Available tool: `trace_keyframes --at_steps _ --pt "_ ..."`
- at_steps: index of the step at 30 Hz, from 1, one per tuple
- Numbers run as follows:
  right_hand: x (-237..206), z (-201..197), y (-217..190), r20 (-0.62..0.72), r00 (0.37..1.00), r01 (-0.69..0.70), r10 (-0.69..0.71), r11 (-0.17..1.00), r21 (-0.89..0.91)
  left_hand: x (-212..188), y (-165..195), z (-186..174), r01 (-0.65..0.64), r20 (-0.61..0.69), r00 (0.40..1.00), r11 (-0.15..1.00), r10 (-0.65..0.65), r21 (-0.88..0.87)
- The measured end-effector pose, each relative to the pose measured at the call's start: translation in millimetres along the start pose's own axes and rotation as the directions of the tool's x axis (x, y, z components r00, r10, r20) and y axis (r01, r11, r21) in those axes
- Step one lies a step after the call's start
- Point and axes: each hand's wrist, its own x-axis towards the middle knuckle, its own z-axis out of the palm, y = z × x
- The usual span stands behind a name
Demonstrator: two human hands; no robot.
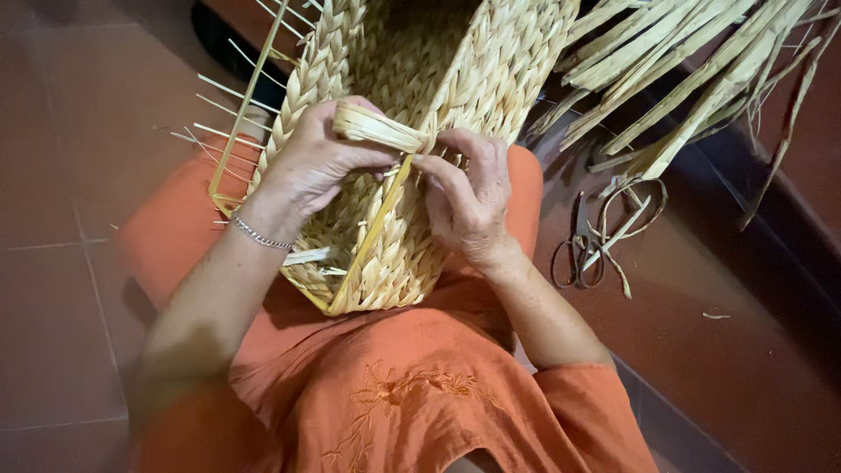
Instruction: The person sits on the floor with a woven water-hyacinth basket on their lap and weaves flat palm-leaf strips around the basket's rim, folding and tucking the strips to bind the edge. They work the strip around the rim section by section, pressing each fold into place by hand.
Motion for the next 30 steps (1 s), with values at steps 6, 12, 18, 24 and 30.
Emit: trace_keyframes --at_steps 6,12,18,24,30 --pt "7 2 -7 -0.002 0.998 -0.057 0.057 0.998 0.032 6 12 12 -0.111 0.021 0.994 0.978 0.109 0.178" --pt "12 -4 -8 0.029 0.997 -0.078 0.078 0.997 0.01 -1 30 15 0.061 0.018 0.998 0.997 -0.06 -0.041" --pt "19 -3 -10 0.002 0.987 -0.159 0.159 0.982 0.104 1 30 15 0.012 0.066 0.998 1.0 -0.014 0.028" --pt "21 -3 -8 -0.041 0.98 -0.178 0.192 0.956 0.233 -1 28 11 0.013 0.022 1.0 1.0 -0.014 0.014" --pt "-3 -27 0 0.203 0.862 -0.489 0.465 0.651 0.581 -6 38 16 0.002 0.027 1.0 0.999 -0.001 -0.039"
